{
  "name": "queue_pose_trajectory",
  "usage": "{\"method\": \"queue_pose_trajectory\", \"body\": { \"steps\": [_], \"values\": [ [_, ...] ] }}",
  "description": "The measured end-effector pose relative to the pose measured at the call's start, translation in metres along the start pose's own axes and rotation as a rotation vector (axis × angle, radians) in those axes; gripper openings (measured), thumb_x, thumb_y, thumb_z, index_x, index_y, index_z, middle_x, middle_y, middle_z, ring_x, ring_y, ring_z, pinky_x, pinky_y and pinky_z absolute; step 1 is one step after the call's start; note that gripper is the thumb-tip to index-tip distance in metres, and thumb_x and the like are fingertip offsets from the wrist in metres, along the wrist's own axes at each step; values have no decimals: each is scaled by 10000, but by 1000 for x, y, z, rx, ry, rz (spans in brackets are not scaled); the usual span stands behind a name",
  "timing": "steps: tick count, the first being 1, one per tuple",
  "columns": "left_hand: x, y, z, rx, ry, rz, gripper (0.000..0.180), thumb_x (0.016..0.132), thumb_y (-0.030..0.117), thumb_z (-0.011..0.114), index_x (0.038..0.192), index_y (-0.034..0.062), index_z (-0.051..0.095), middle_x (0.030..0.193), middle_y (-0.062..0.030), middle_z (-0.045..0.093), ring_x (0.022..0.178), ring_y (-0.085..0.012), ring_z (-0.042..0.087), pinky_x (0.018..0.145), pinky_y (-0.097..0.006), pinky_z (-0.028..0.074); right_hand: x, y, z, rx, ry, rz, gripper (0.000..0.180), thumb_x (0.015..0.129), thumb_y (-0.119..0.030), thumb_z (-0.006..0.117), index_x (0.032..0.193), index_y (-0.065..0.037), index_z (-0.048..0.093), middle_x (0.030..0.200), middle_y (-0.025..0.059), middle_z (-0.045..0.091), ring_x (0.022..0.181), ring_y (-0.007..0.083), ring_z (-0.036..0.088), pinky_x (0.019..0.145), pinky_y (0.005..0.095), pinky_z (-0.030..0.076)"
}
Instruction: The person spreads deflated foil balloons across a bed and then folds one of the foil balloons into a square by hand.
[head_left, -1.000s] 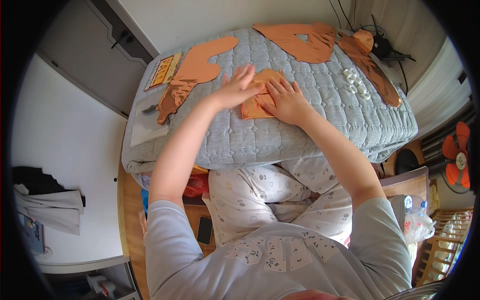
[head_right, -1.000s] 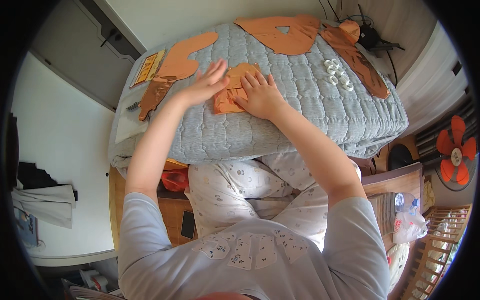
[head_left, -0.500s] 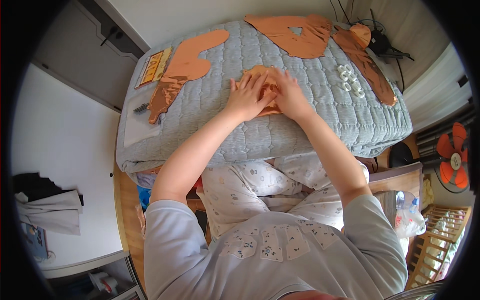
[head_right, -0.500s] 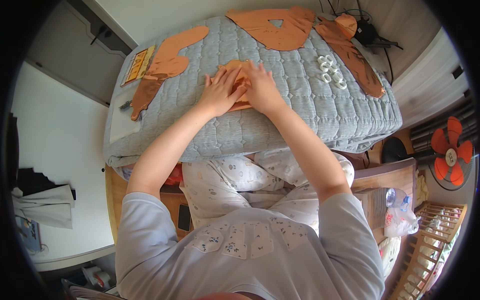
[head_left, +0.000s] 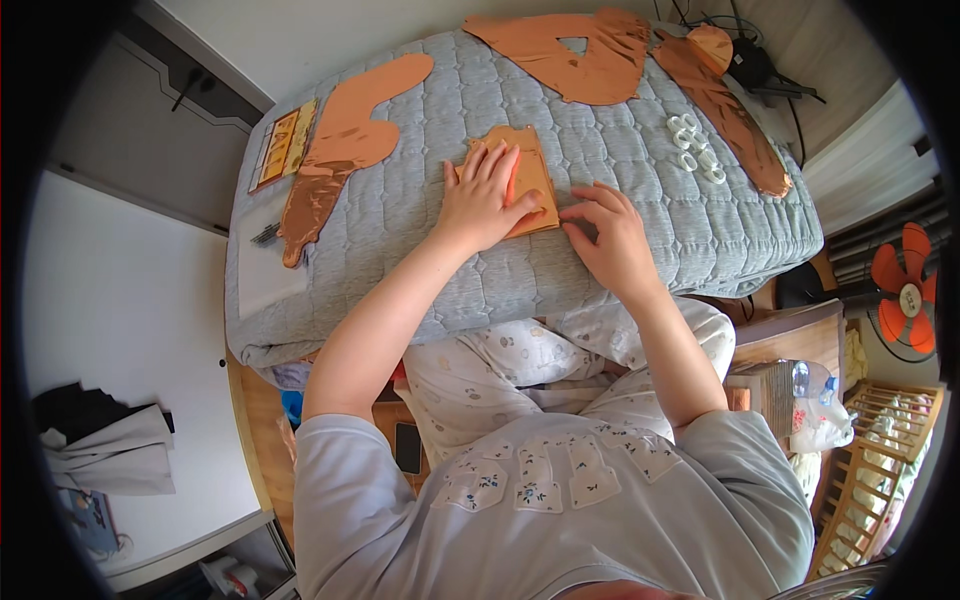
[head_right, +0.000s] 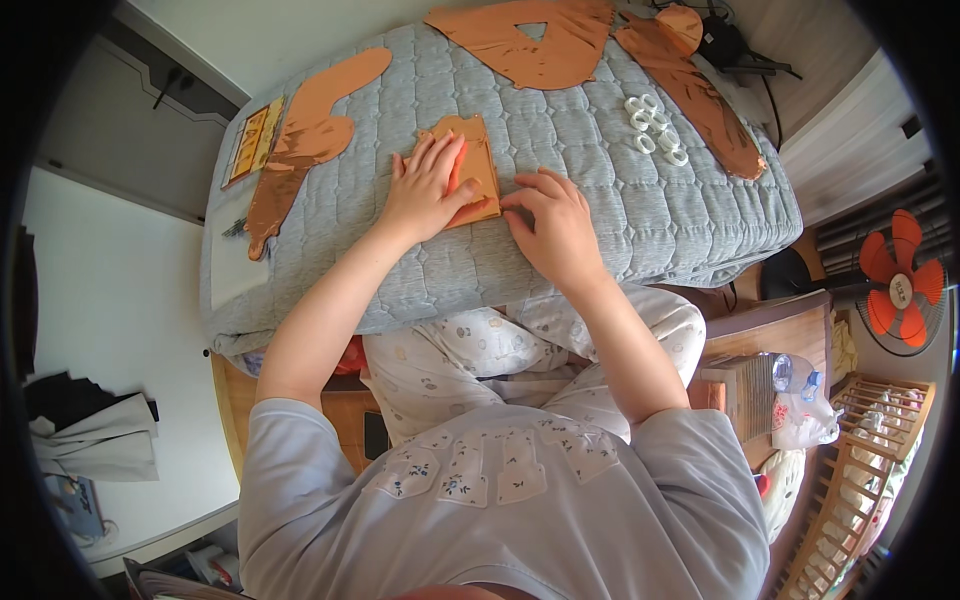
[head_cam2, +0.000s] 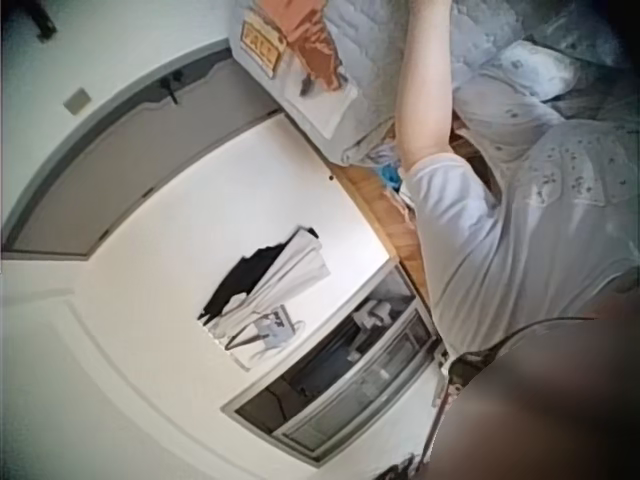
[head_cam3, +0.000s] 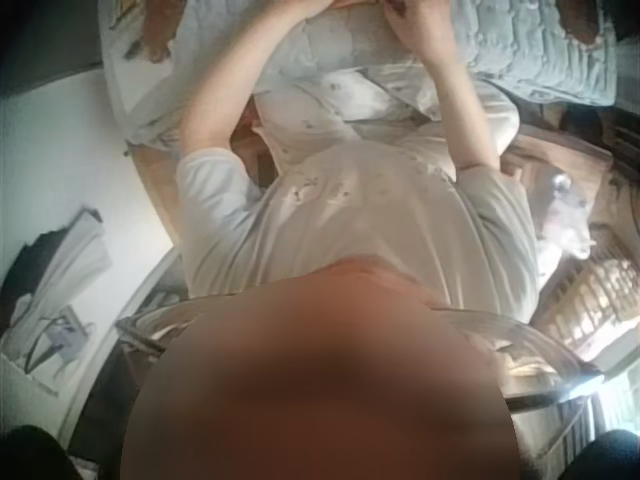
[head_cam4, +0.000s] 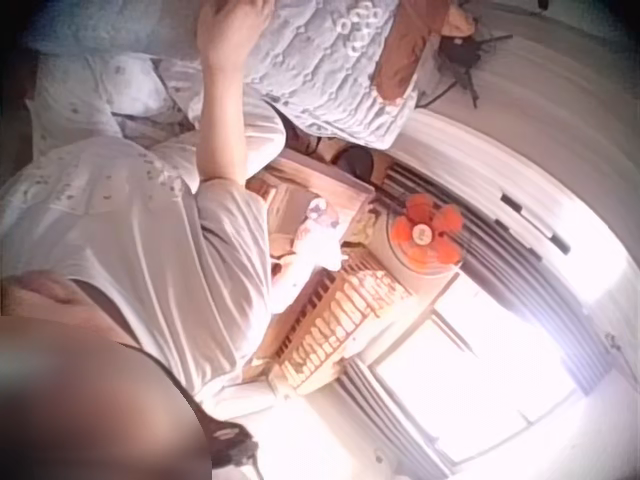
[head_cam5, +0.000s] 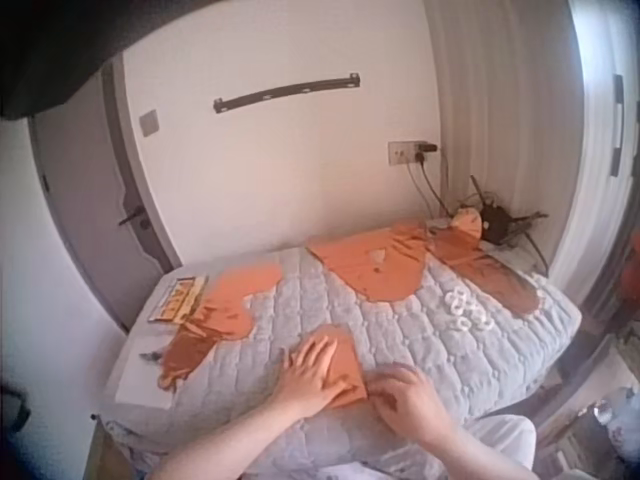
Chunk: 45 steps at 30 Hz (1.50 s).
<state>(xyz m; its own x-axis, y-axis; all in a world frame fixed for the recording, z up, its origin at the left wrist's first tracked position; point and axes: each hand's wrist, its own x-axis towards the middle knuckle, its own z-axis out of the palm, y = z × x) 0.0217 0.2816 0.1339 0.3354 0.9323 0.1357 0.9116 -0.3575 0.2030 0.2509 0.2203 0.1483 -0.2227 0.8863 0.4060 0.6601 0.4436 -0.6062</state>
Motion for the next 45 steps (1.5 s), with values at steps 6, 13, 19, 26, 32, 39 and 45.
{"method": "queue_pose_trajectory", "body": {
  "steps": [6,13,19,26,32,39,45],
  "values": [
    [-2,-5,2,-59,41,25,861,977,718,422,1600,137,300,1659,-117,312,1559,-330,212,1198,-706,102,3,-4,0,-19,-53,44,179,859,-137,752,1027,-77,766,1311,105,675,1361,347,514,1118,469,404],
    [0,-5,1,-61,38,19,821,992,698,415,1601,158,307,1660,-106,314,1562,-327,206,1210,-687,81,7,-7,0,90,-66,88,185,874,-170,745,1034,-79,770,1329,110,649,1358,329,499,1140,459,364],
    [1,-5,3,-63,55,24,896,948,741,463,1576,114,340,1645,-133,335,1547,-346,239,1189,-723,118,11,-8,3,25,-140,171,193,882,-221,753,1023,-91,778,1397,81,599,1409,294,422,1173,466,282],
    [0,-3,3,-31,51,24,871,945,699,525,1576,128,336,1645,-130,331,1550,-344,230,1189,-724,120,13,-11,1,18,-164,210,177,889,-231,750,994,-91,775,1402,65,592,1414,289,408,1169,485,265],
    [-1,-2,3,-27,53,23,865,944,693,534,1569,125,348,1646,-127,330,1548,-345,232,1186,-725,129,16,-10,-2,-6,-226,214,166,891,-239,748,968,-92,765,1418,55,565,1404,288,401,1169,485,257],
    [1,0,2,-13,51,22,867,942,695,534,1569,125,348,1648,-126,329,1551,-341,227,1190,-720,130,14,-6,-6,10,-239,161,176,887,-238,750,1003,-107,769,1434,63,561,1417,296,399,1170,490,266],
    [0,2,2,18,49,14,904,915,719,556,1565,125,355,1651,-120,328,1554,-338,222,1192,-719,132,8,1,-15,182,-153,39,298,904,-196,727,1190,-112,729,1403,68,594,1341,318,505,1156,538,323]
  ]
}}
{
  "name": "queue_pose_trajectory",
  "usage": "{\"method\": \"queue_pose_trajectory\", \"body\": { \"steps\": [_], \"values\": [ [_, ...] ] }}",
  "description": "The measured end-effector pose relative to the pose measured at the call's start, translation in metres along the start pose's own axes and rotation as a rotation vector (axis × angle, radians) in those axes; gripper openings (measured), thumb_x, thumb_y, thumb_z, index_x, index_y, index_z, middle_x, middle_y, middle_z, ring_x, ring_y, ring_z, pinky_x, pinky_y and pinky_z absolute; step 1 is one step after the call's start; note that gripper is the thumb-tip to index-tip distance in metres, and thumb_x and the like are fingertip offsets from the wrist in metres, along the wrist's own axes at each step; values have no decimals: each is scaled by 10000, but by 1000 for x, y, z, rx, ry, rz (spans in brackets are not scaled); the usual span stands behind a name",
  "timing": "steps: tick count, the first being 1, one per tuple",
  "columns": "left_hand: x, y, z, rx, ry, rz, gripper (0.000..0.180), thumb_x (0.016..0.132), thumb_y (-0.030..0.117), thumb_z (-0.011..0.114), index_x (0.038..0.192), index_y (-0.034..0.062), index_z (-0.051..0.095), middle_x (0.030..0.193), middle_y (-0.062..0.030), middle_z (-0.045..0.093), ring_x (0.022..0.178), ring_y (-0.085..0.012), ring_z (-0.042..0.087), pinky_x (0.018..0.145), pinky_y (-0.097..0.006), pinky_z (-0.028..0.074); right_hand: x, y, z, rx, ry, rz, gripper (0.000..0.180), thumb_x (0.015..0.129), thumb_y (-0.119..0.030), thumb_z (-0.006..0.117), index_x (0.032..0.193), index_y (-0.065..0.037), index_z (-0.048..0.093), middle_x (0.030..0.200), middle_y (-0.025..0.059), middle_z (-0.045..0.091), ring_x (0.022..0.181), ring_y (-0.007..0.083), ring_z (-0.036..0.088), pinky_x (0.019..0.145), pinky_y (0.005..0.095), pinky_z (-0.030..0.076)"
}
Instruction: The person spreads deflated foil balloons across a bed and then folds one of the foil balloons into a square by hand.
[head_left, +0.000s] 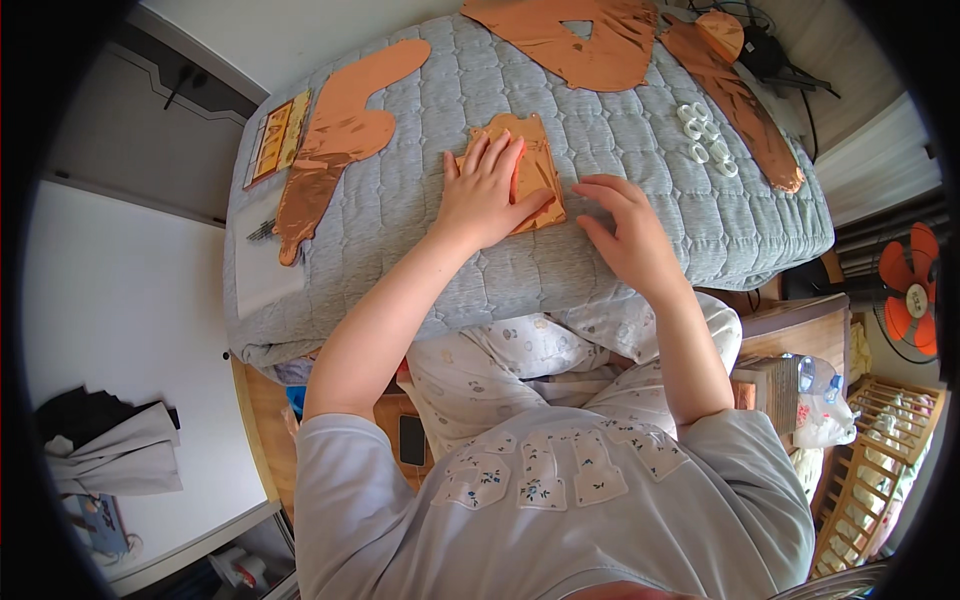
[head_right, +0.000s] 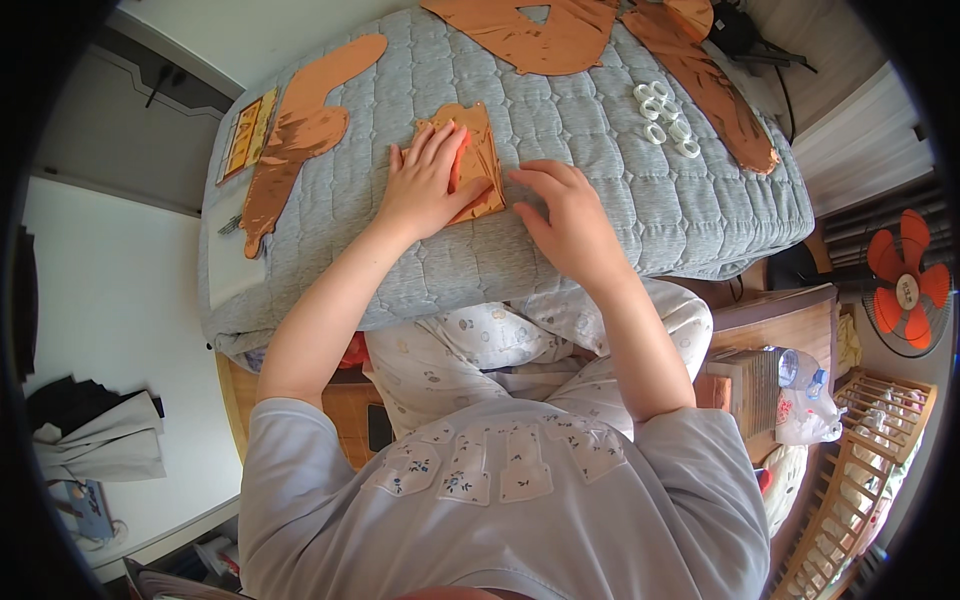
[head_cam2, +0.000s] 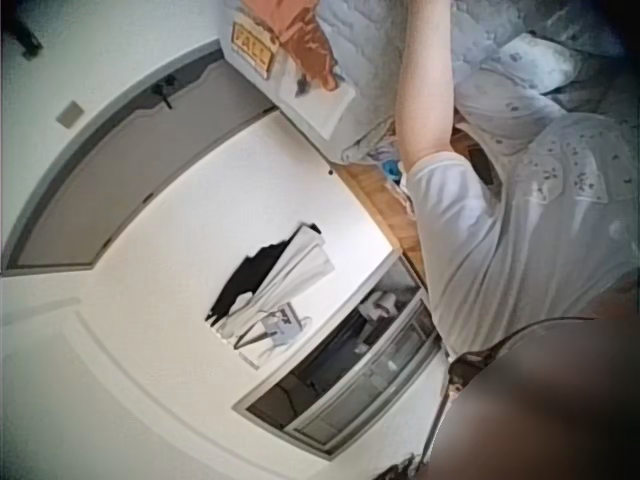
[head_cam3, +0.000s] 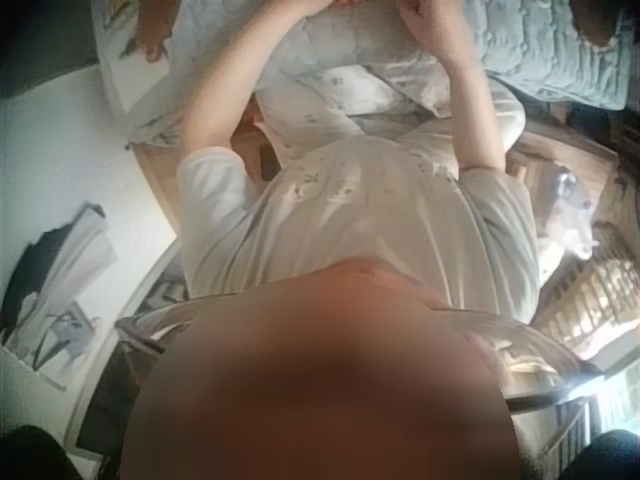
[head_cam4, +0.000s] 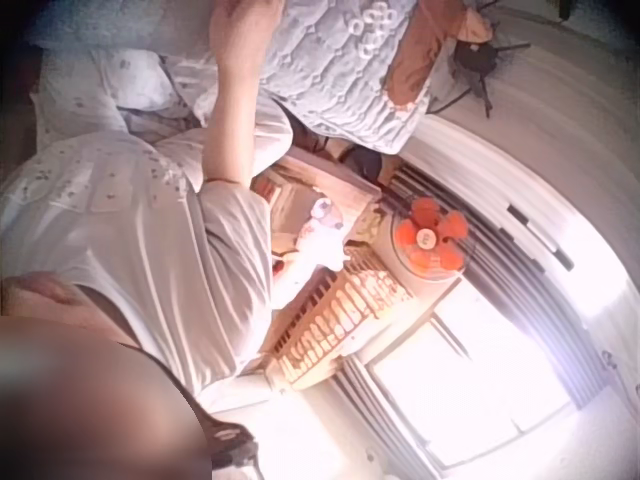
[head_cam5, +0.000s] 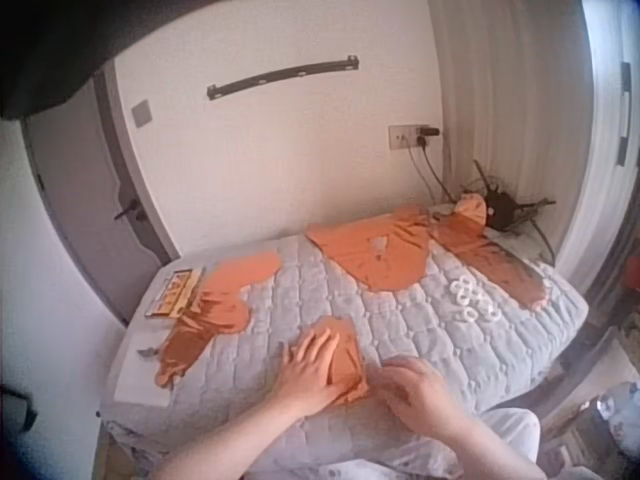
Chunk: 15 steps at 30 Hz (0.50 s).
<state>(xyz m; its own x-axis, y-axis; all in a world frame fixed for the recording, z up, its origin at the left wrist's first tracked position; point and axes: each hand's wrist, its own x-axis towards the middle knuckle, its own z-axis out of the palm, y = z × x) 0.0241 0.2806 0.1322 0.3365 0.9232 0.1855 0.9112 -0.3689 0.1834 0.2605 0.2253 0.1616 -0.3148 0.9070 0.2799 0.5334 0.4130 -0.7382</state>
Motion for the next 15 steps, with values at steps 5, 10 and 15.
{"method": "queue_pose_trajectory", "body": {
  "steps": [5,10,15],
  "values": [
    [0,-1,2,60,16,18,959,872,753,590,1558,121,367,1650,-121,329,1547,-342,238,1180,-731,155,-14,-12,3,-461,-69,-338,439,917,-225,711,1338,-116,650,1425,20,591,1382,272,490,1184,544,306],
    [0,2,1,72,29,22,1000,846,774,600,1555,106,372,1642,-121,341,1539,-338,257,1169,-740,173,-30,-6,6,-592,-108,-352,460,941,-315,676,1372,-158,635,1427,-12,596,1401,225,478,1199,551,286],
    [0,5,-4,95,-24,0,986,869,740,606,1587,122,334,1658,-116,314,1551,-340,229,1194,-697,165,-38,-3,7,-576,-107,-350,456,941,-312,674,1372,-167,638,1422,-20,602,1362,215,506,1203,549,279]
  ]
}}
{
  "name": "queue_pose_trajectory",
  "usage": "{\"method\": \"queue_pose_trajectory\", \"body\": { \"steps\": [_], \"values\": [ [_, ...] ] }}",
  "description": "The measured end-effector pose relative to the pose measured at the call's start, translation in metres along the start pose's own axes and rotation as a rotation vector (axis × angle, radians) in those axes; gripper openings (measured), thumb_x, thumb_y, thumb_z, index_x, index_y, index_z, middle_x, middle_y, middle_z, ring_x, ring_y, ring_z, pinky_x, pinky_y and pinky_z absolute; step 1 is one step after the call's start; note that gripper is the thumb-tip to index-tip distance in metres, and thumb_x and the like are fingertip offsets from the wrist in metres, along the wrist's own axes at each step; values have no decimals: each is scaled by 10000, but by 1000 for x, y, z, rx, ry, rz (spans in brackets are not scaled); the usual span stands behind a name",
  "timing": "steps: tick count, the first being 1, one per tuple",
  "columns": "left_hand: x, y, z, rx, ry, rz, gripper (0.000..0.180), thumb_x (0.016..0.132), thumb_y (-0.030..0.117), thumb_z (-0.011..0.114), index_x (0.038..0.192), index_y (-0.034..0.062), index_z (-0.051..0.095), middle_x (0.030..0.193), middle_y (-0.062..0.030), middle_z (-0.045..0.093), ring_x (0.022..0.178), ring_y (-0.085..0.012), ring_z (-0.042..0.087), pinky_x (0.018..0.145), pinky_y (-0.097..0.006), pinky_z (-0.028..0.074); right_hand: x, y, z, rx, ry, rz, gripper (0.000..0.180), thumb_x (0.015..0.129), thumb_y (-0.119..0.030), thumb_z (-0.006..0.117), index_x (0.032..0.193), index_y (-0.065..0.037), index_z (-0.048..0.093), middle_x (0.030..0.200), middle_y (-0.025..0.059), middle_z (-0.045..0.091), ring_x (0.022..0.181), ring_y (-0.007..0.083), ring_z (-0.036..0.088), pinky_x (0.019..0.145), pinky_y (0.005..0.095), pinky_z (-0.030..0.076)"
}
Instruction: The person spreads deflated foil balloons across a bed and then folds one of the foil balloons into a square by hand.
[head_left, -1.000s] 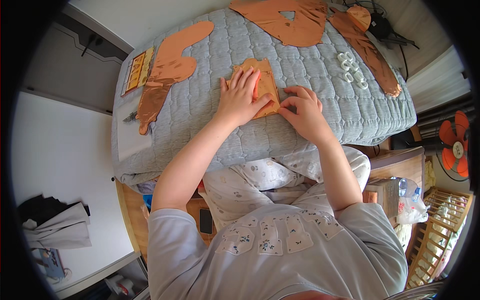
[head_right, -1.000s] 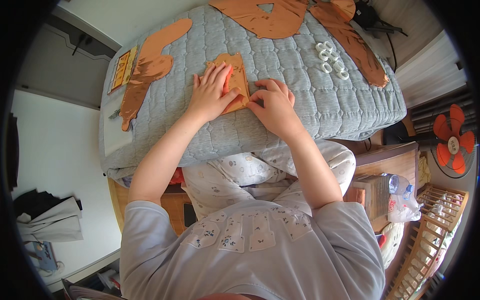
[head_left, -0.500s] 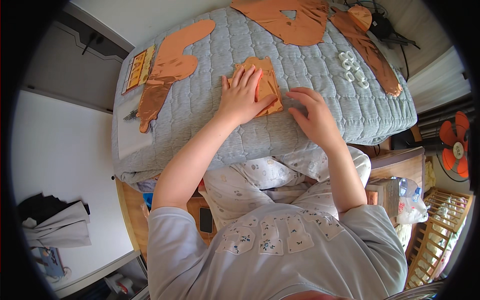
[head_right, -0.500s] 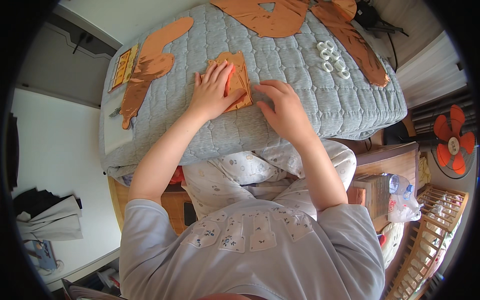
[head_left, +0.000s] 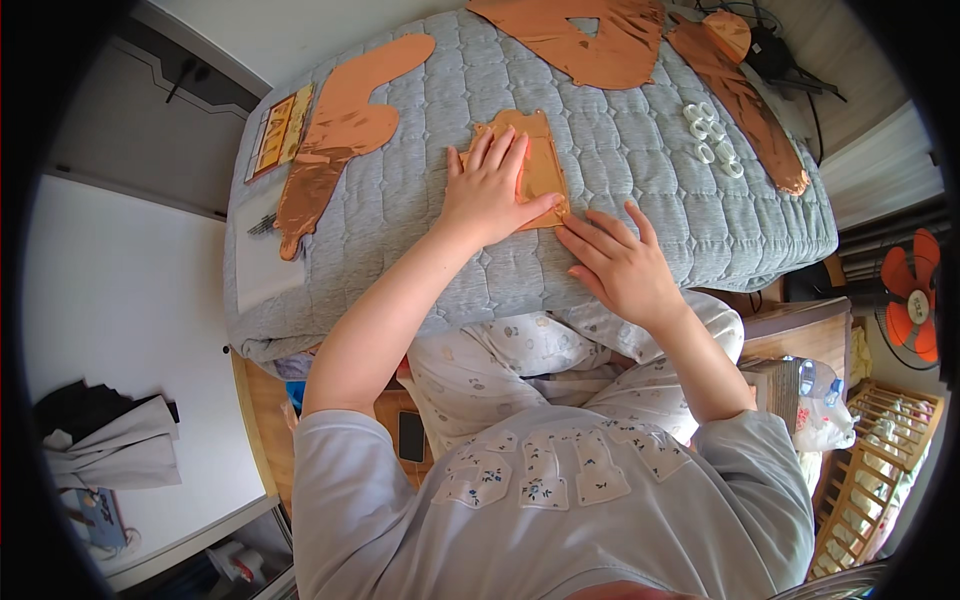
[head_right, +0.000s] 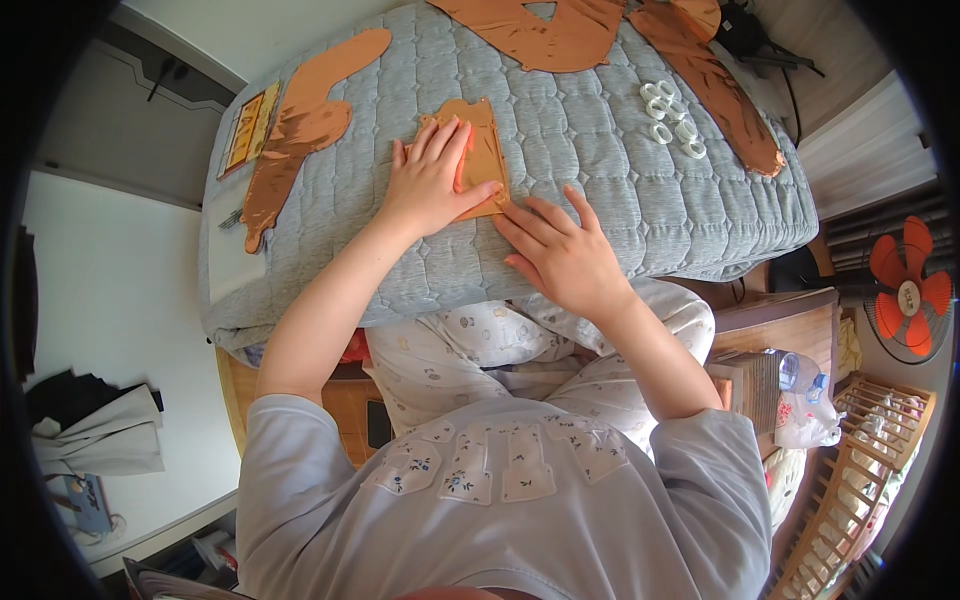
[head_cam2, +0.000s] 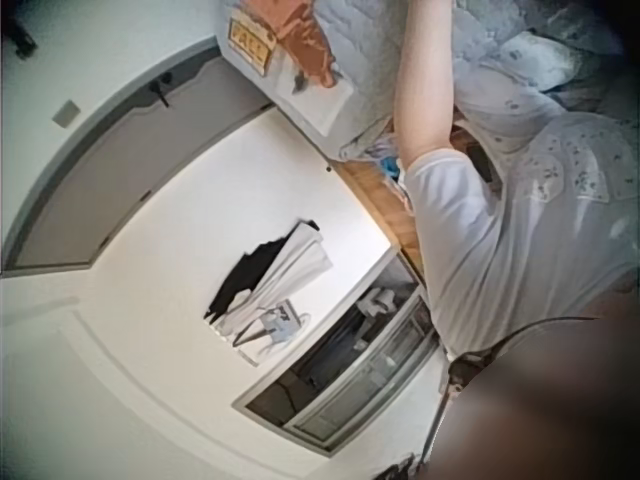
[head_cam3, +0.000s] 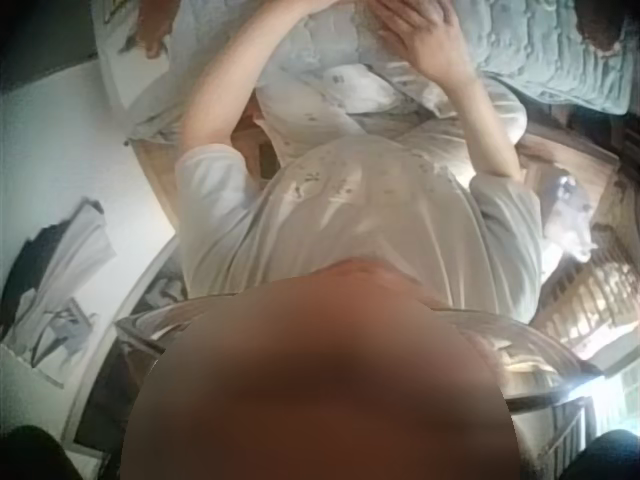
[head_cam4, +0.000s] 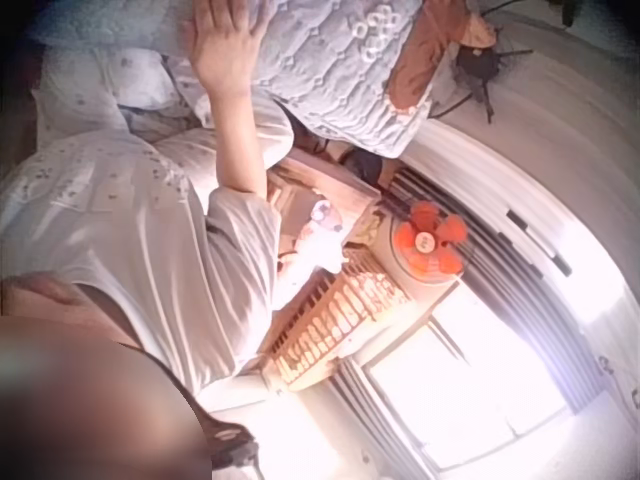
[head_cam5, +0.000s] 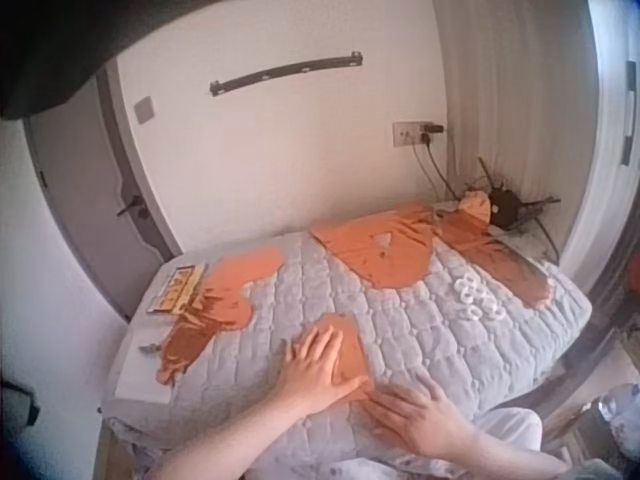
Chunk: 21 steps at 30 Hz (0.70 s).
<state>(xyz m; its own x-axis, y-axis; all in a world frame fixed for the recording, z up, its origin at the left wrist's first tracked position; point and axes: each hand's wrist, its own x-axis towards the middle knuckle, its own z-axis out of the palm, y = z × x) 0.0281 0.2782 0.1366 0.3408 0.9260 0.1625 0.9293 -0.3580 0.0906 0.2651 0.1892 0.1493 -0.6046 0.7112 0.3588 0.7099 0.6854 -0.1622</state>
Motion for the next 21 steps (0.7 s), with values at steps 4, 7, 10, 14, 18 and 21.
{"method": "queue_pose_trajectory", "body": {
  "steps": [4,7,10,14,18,21],
  "values": [
    [0,-3,3,2,40,19,1041,848,794,576,1568,74,358,1650,-130,325,1543,-339,244,1170,-736,181,-1,4,-6,99,14,-23,451,931,-253,686,1369,-157,637,1336,12,653,1259,244,573,1191,540,305],
    [1,-2,4,10,30,20,1048,855,798,563,1579,73,341,1655,-127,320,1543,-333,245,1170,-736,180,1,13,-14,253,46,42,431,910,-159,699,1338,-131,648,1257,56,677,1201,276,604,1136,495,393],
    [1,-2,1,15,10,21,976,924,755,500,1596,73,309,1665,-123,306,1554,-328,225,1182,-720,166,13,18,-11,365,118,125,402,887,-88,704,1287,-104,663,1244,91,668,1188,297,611,1067,450,462],
    [3,-8,5,-45,8,3,834,1020,645,394,1611,70,272,1680,-113,283,1566,-316,202,1201,-692,140,41,21,-6,268,167,96,386,866,-67,710,1250,-94,674,1285,87,658,1214,295,605,1039,420,482],
    [2,-10,3,-145,-56,-17,720,1060,505,323,1623,65,232,1688,-111,269,1575,-304,186,1216,-663,108,64,37,0,125,153,-75,393,845,-84,724,1235,-98,680,1323,77,649,1232,294,600,1048,425,480],
    [-1,-9,-1,-164,-93,3,716,1056,477,325,1630,65,207,1688,-117,267,1577,-308,179,1218,-660,93,73,49,0,144,122,-184,354,834,-99,738,1186,-99,702,1279,66,674,1216,284,613,1036,421,488]
  ]
}}
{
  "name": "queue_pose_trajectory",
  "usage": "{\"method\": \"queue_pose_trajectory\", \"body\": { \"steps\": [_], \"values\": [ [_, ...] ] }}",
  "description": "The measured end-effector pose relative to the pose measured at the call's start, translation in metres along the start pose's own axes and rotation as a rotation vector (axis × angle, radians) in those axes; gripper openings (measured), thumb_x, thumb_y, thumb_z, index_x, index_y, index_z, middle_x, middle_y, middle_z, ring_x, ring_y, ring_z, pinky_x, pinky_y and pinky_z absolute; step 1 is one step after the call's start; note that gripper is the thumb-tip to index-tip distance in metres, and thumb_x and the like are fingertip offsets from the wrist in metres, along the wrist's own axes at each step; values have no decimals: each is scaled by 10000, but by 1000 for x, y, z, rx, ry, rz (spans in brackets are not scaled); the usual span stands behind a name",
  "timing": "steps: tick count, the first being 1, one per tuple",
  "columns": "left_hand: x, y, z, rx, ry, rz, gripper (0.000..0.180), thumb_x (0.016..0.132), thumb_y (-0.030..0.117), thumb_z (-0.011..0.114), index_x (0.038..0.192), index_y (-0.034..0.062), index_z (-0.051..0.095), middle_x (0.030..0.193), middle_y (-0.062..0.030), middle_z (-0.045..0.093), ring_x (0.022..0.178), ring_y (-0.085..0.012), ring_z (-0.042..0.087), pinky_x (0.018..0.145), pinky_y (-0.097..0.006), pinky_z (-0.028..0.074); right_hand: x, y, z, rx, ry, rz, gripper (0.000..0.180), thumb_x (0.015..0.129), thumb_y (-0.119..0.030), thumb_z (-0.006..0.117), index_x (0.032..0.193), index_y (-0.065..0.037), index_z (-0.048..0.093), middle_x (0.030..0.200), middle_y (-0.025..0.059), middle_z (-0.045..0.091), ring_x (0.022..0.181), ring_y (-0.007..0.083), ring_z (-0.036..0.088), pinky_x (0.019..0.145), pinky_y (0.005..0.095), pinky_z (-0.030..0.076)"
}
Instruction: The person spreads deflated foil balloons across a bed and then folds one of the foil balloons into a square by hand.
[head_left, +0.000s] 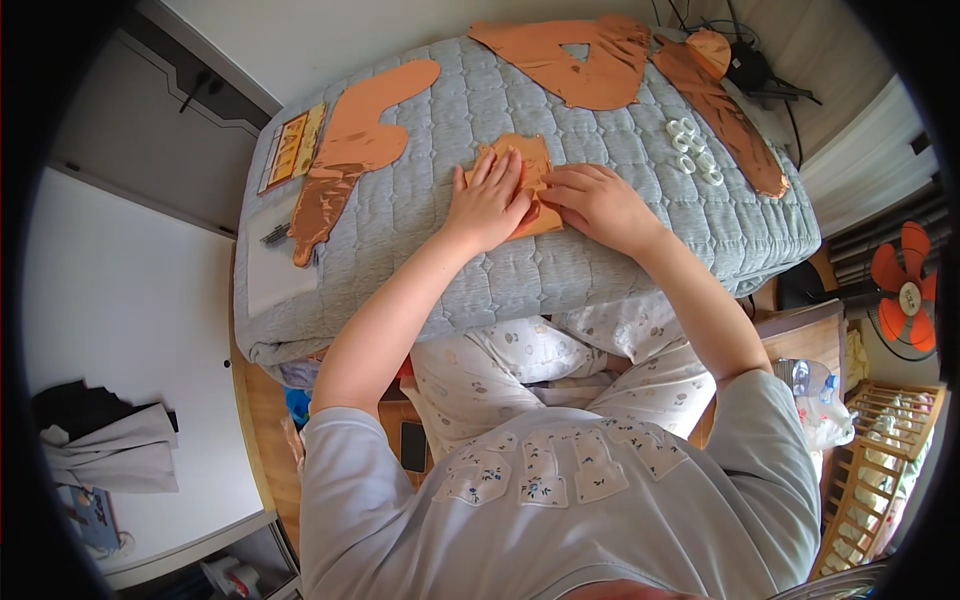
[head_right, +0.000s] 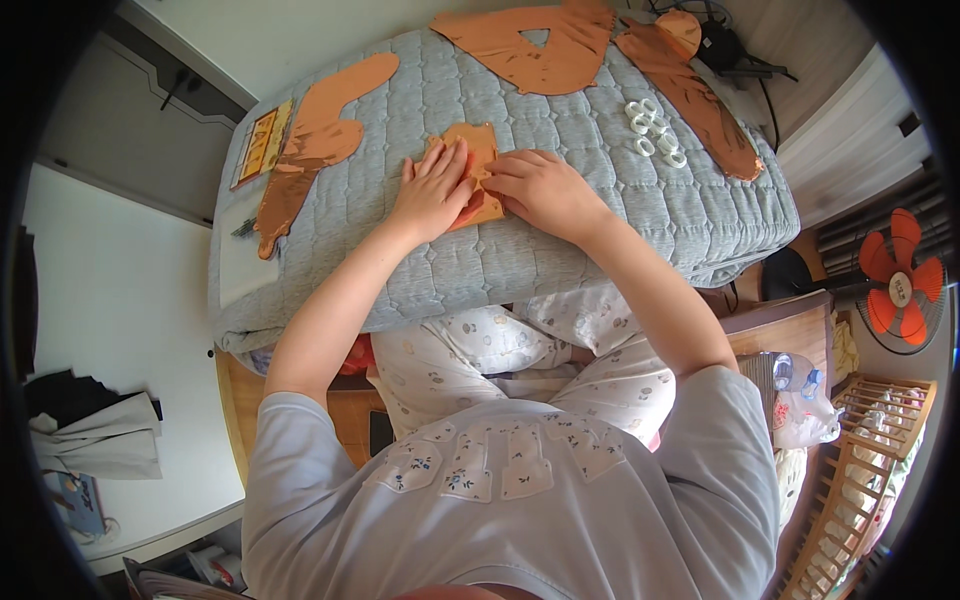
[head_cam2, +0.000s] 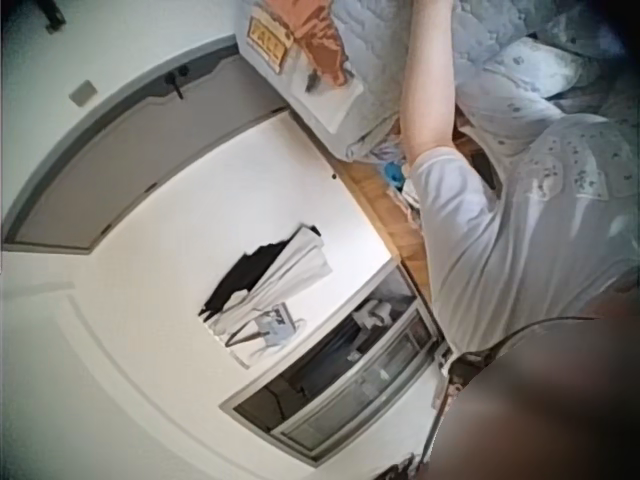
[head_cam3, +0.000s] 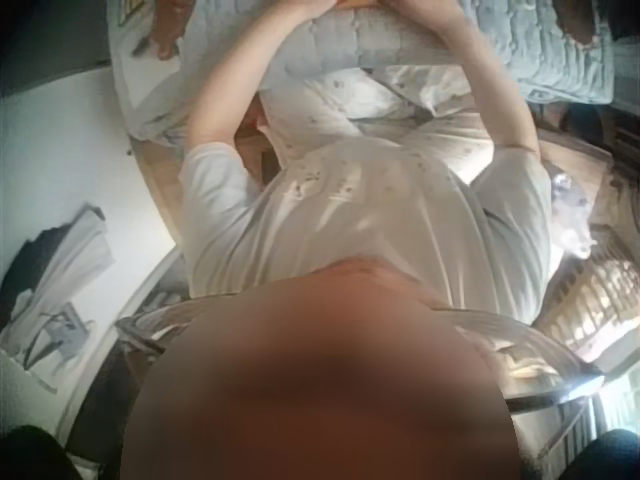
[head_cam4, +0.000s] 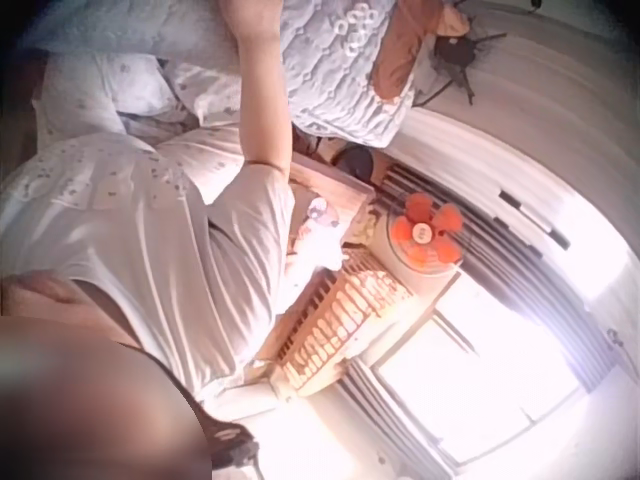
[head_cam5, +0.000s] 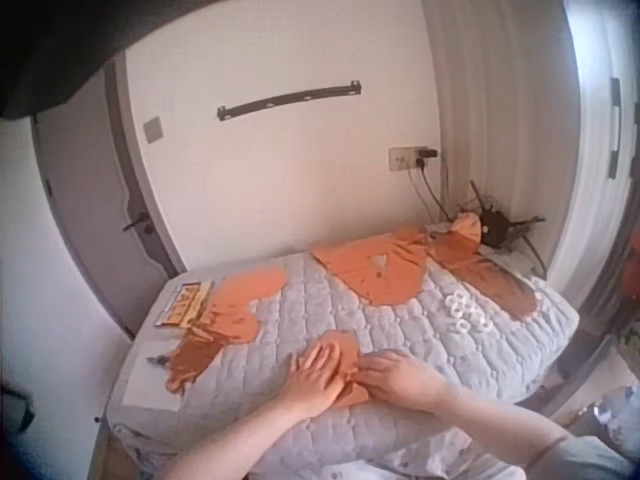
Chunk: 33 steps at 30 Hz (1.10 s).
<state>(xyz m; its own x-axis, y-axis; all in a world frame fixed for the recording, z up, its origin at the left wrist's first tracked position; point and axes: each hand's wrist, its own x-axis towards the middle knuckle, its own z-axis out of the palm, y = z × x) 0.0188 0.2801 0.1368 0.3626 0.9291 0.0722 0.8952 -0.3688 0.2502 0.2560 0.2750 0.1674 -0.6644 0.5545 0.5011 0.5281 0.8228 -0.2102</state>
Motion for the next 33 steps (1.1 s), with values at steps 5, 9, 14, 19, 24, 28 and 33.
{"method": "queue_pose_trajectory", "body": {
  "steps": [5,9,14,19,24,28,33],
  "values": [
    [-20,3,-10,-167,-70,74,697,1067,439,303,1645,75,165,1695,-130,243,1587,-313,135,1225,-648,49,0,-6,-14,10,36,-213,269,810,-125,768,1076,-99,736,1134,45,723,1139,268,652,990,409,515],
    [-44,12,-46,-990,-106,141,693,1100,471,300,1651,80,148,1705,-130,211,1592,-274,117,1261,-521,64,-8,-32,-47,72,58,-142,264,796,-122,788,1055,-93,739,1054,47,730,1054,270,674,939,402,531],
    [-88,24,-114,-1112,-103,534,648,1051,508,523,1539,87,462,1587,-138,443,1485,-281,389,1215,-422,291,-13,-73,-107,261,-24,62,281,824,-70,785,1100,-62,729,984,78,725,929,259,698,872,363,541],
    [-96,43,-130,-741,52,224,340,910,214,779,1175,7,732,1028,-67,723,907,-161,656,812,-300,517,-21,-76,-108,715,-10,447,452,903,-5,730,1333,-48,598,896,40,709,812,137,683,738,292,517],
    [-53,15,-86,-860,-152,-102,188,968,145,705,1084,-1,729,944,-31,730,843,-90,652,733,-260,517,-11,-48,-67,618,-83,567,556,925,-57,713,1437,-69,495,872,58,707,806,163,693,728,318,521],
    [-24,-2,-60,-776,-151,-120,204,965,190,694,1075,22,729,928,-48,745,843,-133,692,743,-295,538,-8,-25,-23,395,-131,562,569,938,-145,702,1455,-77,475,802,104,678,761,256,678,696,377,510],
    [-20,16,-62,83,6,114,367,929,324,668,1212,92,701,1297,-59,689,1138,-309,666,1002,-447,484,-13,-17,-11,364,-142,555,601,928,-148,702,1468,-71,450,771,115,653,726,297,652,668,413,493]
  ]
}}
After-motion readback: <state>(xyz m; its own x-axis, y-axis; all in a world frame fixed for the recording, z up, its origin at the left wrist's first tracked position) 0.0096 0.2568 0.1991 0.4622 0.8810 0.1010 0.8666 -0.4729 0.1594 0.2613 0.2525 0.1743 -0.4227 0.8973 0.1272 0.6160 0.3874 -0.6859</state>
